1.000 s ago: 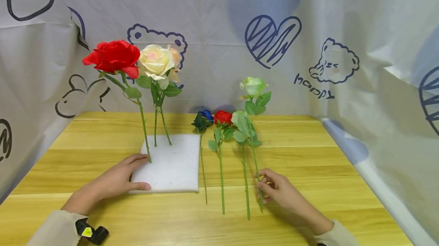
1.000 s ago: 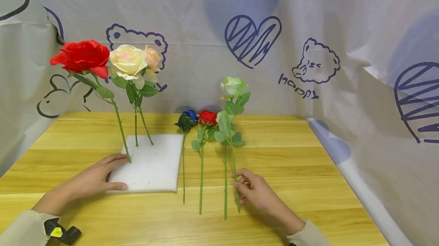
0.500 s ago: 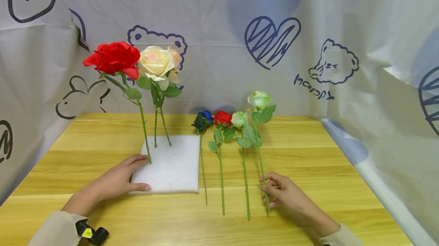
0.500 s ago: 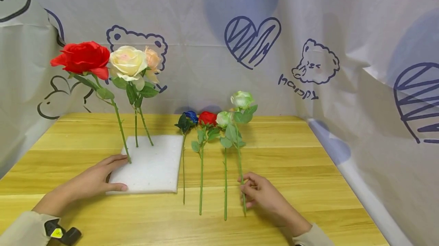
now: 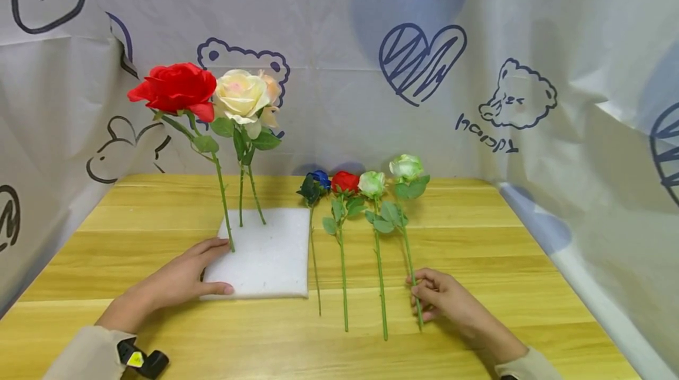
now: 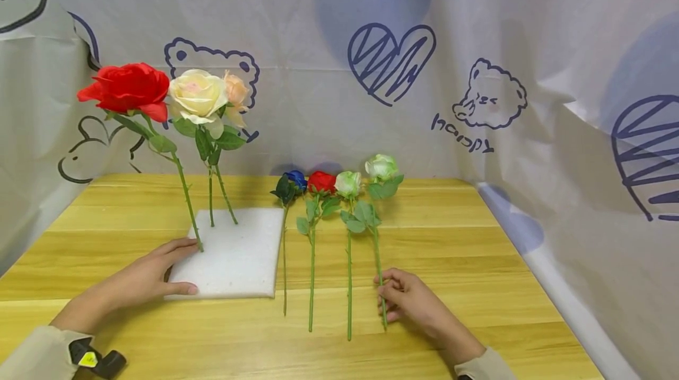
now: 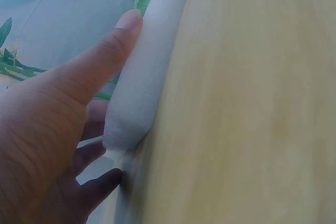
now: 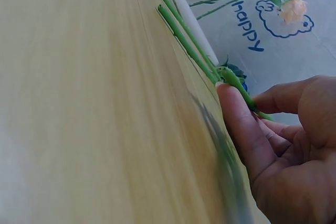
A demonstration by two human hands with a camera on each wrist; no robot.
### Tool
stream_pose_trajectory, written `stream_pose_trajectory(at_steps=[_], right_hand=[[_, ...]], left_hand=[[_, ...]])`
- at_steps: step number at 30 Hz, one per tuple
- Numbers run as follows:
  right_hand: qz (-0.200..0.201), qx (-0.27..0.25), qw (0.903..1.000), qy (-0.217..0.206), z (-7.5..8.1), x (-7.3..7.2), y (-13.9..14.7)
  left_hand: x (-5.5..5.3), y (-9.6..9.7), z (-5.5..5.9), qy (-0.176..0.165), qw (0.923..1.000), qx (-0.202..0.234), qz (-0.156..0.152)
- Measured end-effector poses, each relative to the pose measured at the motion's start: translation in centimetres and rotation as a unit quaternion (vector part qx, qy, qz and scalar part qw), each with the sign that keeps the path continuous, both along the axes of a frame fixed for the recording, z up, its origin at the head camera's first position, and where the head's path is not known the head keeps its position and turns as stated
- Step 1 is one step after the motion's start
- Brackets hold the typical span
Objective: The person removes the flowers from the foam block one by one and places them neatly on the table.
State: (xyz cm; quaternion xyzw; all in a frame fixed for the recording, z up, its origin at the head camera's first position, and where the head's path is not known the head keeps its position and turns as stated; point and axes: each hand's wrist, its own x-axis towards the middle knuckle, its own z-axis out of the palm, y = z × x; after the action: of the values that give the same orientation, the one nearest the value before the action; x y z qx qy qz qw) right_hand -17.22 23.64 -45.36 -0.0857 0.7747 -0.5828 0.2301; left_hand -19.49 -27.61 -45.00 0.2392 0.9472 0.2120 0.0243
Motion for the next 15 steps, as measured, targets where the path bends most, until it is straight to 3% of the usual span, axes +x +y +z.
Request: stream_pose_trajectory(at_steps=[15], right_hand=[[0.022, -0.027, 0.9992, -0.019, -0.71, -0.28, 0.69]], left_hand=[[0.03, -0.01, 0.09, -0.002, 1.0000, -0.002, 0.006]])
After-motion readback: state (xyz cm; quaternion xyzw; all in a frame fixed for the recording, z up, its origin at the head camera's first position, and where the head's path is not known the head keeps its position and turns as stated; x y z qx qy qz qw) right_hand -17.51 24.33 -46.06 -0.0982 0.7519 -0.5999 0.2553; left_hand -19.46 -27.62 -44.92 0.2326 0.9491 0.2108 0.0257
